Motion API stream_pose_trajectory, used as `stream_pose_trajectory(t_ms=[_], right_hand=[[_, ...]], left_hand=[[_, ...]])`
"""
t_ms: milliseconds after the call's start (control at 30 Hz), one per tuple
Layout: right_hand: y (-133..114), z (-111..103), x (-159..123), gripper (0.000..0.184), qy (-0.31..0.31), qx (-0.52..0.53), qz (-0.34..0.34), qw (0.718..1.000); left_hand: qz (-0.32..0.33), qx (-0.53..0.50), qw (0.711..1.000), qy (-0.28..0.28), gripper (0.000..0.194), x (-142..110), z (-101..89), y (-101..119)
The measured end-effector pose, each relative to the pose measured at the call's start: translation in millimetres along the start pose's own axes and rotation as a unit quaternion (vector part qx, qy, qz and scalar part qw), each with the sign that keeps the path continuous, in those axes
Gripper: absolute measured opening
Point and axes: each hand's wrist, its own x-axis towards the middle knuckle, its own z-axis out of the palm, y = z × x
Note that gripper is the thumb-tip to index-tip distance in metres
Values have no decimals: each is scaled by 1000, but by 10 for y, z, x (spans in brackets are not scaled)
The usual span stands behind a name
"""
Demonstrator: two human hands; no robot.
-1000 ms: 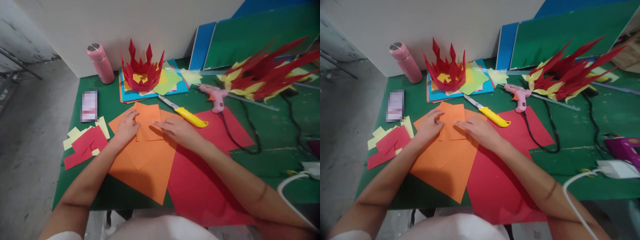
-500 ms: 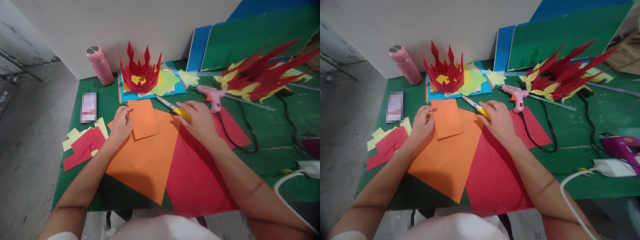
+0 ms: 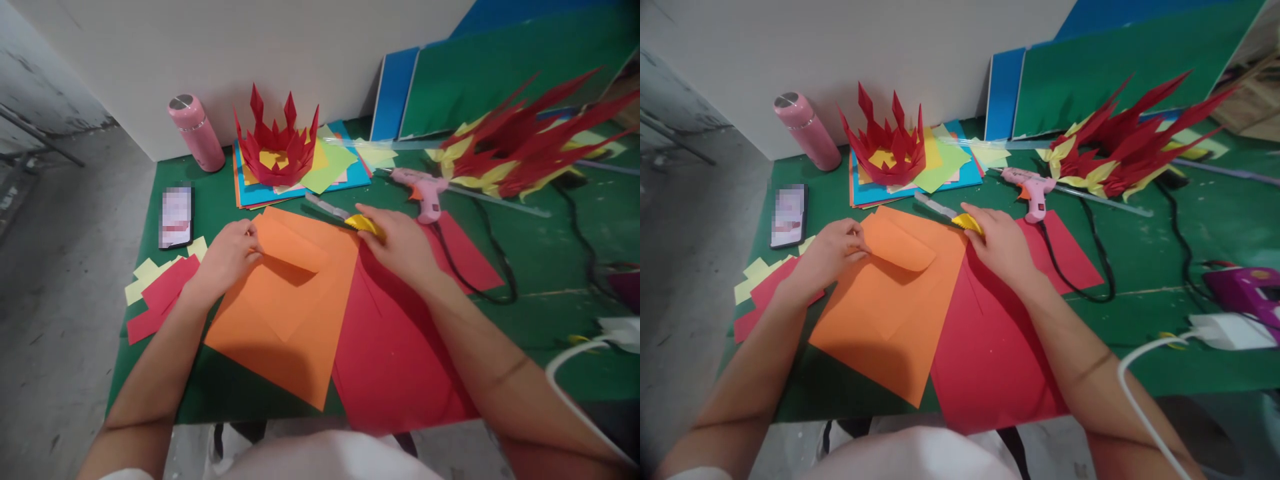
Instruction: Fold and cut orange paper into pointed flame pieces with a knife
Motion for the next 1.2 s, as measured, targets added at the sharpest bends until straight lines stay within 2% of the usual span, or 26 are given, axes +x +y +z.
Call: stream_pose_trajectory(t_ms=[100,200,267,367,500,733,967,1133,1200], right_hand=[[-16,-103,-4,43,4,53,-29,998],[-16,-229,-19,36,-4,122,-44,992],[1,-312,-30,33,-27,167,-49,984],[49,-410,-34,29,-93,210,-78,970],[122,-471,-18,28,-168,216,-126,954],[160,-443,-23,32,-186,171,-115,961],[157,-367,-29,32,-204,135,-150,958],[138,-335,-34,32,-221,137,-155,953],[127,-330,-41,32,-223,135,-148,954]], left_hand=[[-26,-77,996,-22,9,38,24,-88],[-65,-157,985,-42,14,68,61,-183],[-85,-202,974,-52,18,76,73,-224],[-104,-239,963,-61,20,78,68,-247],[-114,-258,957,-67,23,86,64,-256],[-130,-298,944,-53,31,91,85,-247],[-101,-279,953,-58,32,68,46,-211],[-46,-229,970,-73,29,41,17,-156],[-24,-206,977,-52,26,37,64,-95]])
